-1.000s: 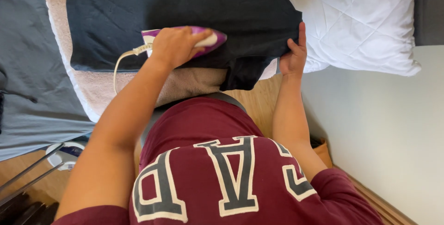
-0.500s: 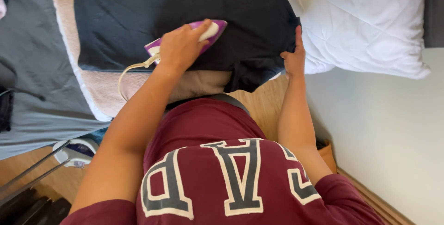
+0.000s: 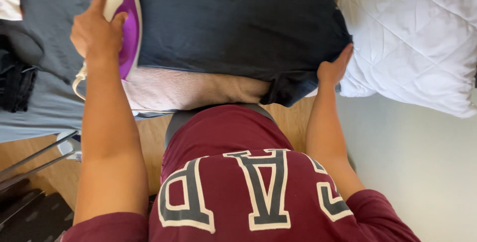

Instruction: The person irons a white garment and then a black t-shirt on a towel-covered surface. They use a purple and white iron to smooth the fabric, folding the garments as they work.

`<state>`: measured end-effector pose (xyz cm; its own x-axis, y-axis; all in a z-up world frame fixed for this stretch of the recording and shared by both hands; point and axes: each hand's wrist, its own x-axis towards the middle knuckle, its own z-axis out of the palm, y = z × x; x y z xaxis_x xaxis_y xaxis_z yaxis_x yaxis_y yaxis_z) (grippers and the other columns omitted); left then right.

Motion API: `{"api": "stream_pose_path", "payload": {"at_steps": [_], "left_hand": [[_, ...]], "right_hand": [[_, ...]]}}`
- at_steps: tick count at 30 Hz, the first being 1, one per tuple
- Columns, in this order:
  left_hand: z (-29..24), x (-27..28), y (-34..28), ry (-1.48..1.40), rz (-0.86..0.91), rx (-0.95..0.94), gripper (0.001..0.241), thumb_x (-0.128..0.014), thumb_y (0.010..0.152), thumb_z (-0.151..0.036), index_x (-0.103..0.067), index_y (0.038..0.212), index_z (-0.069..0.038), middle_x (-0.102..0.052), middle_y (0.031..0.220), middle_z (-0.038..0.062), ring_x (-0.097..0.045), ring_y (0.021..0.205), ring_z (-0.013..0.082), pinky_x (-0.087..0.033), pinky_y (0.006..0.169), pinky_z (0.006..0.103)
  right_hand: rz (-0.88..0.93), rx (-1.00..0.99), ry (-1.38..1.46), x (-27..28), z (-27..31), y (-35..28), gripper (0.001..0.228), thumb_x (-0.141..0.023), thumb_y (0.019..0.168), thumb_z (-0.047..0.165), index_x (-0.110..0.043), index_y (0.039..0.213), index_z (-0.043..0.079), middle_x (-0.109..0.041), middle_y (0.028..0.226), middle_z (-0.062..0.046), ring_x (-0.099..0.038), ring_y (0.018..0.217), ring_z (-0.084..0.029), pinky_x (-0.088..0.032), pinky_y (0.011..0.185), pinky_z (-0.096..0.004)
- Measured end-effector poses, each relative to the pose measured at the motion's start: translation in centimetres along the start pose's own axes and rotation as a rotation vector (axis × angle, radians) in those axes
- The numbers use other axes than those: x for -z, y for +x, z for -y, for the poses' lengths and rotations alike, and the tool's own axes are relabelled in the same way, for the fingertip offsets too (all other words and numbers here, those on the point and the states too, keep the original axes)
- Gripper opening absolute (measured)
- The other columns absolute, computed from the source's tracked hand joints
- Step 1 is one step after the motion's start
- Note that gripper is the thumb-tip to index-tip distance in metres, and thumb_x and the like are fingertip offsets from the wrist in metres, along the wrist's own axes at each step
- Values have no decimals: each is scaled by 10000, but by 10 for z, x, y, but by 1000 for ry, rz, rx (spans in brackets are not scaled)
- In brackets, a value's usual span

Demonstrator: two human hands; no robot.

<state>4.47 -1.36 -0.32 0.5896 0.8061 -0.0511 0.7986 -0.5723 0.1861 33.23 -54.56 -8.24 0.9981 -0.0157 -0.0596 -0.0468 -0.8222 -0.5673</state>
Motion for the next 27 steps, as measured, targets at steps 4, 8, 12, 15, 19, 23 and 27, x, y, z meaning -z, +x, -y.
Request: {"api": "stream_pose_path", "payload": {"at_steps": [4,8,12,15,19,23,27], "left_hand": [[38,17,4,-69,-139,-152,512,-903,890,-372,-677,1346,-309,-797,911,78,-733,716,346,-554,614,474],[44,16,2,2,-82,-509,604,-904,828,-487,-754,1385,-308,-777,909,40,-720,696,275,-540,591,408],[28,4,-4,40,25,-717,581,-750,866,-665,-706,1368,-375,-772,917,-2,-730,730,272,-538,633,383],[36,-19,6,45,-100,-628,609,-765,870,-648,-670,1394,-352,-779,920,-8,-741,727,277,-534,598,400],[44,-2,9,-182,90,-409,546,-869,863,-473,-707,1360,-316,-783,965,87,-725,794,341,-546,681,466],[50,16,-8,-186,228,-407,532,-826,872,-434,-677,1370,-323,-780,1001,72,-724,846,333,-533,718,459],[78,-9,-1,-212,189,-177,560,-794,914,-478,-616,1417,-306,-784,992,98,-726,835,352,-541,703,468]], "right_hand": [[-94,-122,-413,-19,26,-23,1064,-485,710,-110,-112,1664,178,12,1702,-82,-430,1410,-358,-462,1085,-464],[-152,268,-669,-53,103,-74,818,-686,787,109,-458,1560,253,-44,1666,-122,-268,1462,-469,-414,998,-654],[28,617,-600,-82,176,-137,723,-695,777,88,-540,1466,242,-216,1649,-72,-261,1461,-388,-331,1011,-574],[303,760,-411,-97,186,-167,539,-673,885,254,-597,1419,244,-383,1588,-21,-339,1429,-350,-336,1034,-616],[445,670,-511,-104,184,-178,617,-626,992,405,-428,1564,287,-211,1679,-5,-174,1524,-402,-221,1110,-769],[424,625,-546,-118,184,-189,697,-588,1022,497,-353,1620,226,-104,1699,-79,-54,1528,-448,-140,1104,-809],[346,782,-467,-118,216,-223,713,-696,954,458,-446,1580,226,-142,1700,-70,-131,1549,-365,-219,1141,-697]]}}
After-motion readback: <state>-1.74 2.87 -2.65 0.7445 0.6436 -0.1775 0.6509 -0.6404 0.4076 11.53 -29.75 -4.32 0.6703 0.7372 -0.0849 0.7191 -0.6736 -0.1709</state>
